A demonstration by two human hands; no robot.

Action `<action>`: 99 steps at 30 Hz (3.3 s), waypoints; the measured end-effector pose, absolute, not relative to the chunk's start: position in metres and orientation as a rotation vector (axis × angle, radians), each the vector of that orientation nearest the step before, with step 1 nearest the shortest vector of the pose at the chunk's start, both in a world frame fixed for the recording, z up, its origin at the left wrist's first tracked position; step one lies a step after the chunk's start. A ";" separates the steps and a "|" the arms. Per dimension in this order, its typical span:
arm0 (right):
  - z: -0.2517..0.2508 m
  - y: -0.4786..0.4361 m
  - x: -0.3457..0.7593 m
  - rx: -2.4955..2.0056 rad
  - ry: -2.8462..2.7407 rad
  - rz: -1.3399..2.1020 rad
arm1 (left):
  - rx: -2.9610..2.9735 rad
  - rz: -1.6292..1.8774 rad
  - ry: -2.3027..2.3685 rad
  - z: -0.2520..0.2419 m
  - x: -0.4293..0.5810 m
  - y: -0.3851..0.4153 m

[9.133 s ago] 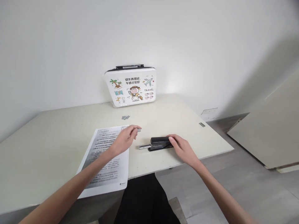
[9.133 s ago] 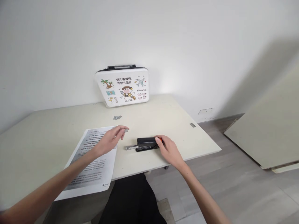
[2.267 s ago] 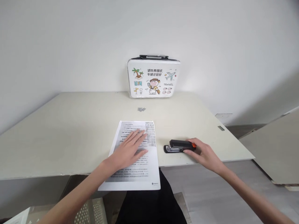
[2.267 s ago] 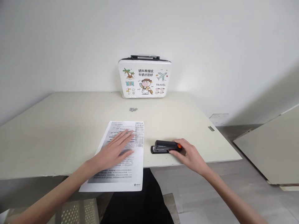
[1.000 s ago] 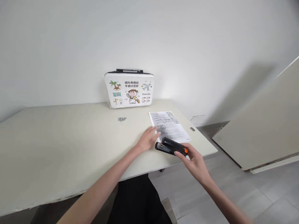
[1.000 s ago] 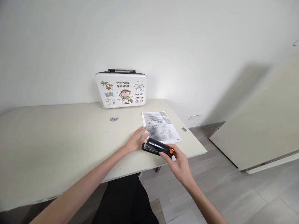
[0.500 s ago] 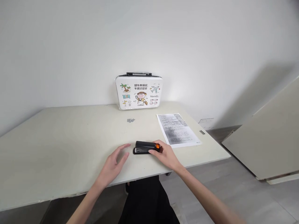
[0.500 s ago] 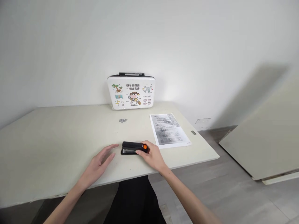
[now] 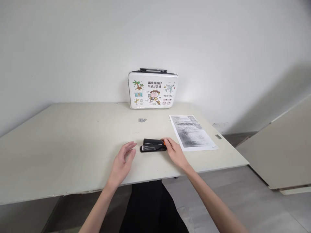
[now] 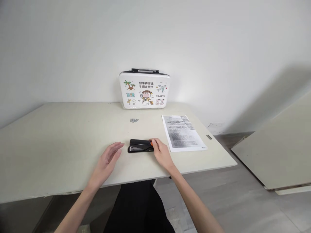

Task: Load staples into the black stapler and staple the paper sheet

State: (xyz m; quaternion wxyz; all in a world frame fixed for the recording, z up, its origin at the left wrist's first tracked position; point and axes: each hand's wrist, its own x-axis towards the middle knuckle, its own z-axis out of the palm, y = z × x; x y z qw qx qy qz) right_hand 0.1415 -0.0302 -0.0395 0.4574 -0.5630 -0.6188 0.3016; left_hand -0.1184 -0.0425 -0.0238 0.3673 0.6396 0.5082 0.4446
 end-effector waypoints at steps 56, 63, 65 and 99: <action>-0.015 -0.086 0.124 -1.044 -1.666 0.077 | 0.912 1.246 1.044 -0.011 -0.121 -0.053; -0.021 -0.073 0.115 -1.220 -1.545 0.313 | 1.528 1.114 1.168 -0.014 -0.115 -0.062; -0.022 -0.068 0.111 -1.247 -1.549 0.371 | 1.622 1.096 1.146 -0.018 -0.113 -0.063; -0.007 -0.012 0.110 -0.758 -2.287 0.043 | 0.711 1.002 0.828 -0.001 -0.074 -0.032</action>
